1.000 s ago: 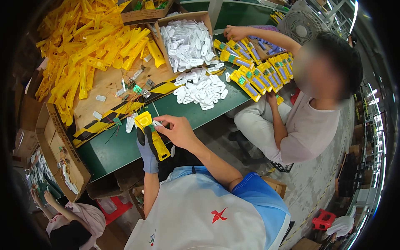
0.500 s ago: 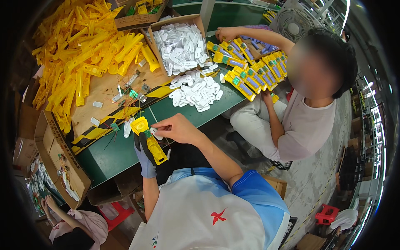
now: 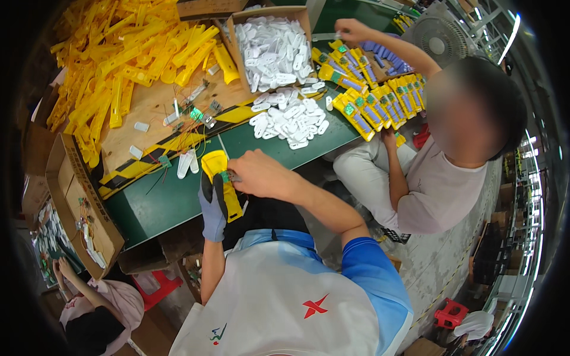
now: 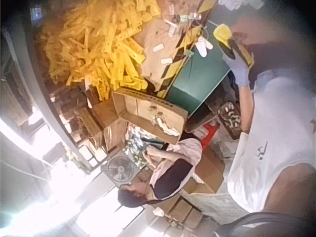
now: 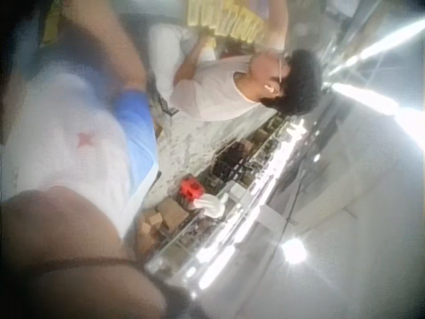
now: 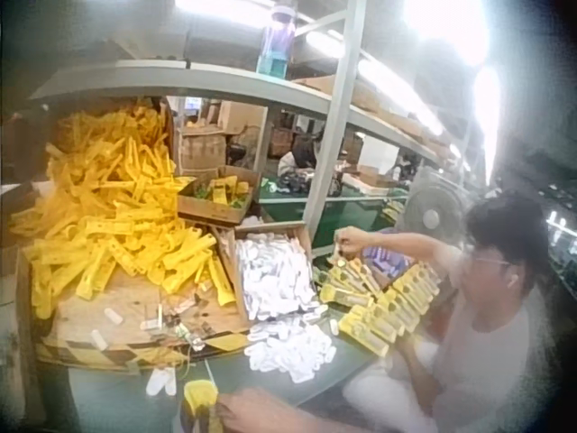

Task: The person assembles a circuit board into a yellow plastic component housing by hand.

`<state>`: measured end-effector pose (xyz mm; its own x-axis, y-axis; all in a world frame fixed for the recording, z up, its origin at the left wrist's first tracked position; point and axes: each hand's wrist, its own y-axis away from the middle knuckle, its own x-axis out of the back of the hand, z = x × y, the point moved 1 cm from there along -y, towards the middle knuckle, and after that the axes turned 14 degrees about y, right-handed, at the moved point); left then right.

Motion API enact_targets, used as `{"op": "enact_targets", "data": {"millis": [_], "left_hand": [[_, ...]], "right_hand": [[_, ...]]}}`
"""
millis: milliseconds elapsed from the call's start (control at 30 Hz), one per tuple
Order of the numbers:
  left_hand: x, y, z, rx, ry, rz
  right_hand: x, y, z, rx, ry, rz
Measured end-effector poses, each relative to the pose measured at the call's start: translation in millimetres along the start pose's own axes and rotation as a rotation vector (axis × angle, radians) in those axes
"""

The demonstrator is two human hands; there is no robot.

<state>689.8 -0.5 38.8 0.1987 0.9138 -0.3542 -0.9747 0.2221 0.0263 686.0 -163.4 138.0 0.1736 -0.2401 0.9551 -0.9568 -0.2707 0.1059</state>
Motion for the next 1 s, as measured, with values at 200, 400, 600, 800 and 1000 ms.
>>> {"op": "enact_targets", "data": {"millis": [200, 400, 600, 800, 1000], "left_hand": [[-2, -4, 0, 0.131, 0.316, 0.118], [-8, -7, 12, 0.176, 0.318, 0.092], [-7, -6, 6, 0.123, 0.317, 0.133], [-8, -5, 14, -0.012, 0.059, 0.092], [-7, -1, 14, -0.032, -0.018, 0.050]], "right_hand": [[-6, 2, 14, -0.244, -0.805, 0.086], [-62, 2, 11, -0.191, -1.348, 0.345], [-76, 6, 6, -0.201, -1.325, 0.289], [-71, 7, 5, -0.234, -1.210, 0.210], [-72, 7, -2, -0.259, -1.041, 0.209]]}}
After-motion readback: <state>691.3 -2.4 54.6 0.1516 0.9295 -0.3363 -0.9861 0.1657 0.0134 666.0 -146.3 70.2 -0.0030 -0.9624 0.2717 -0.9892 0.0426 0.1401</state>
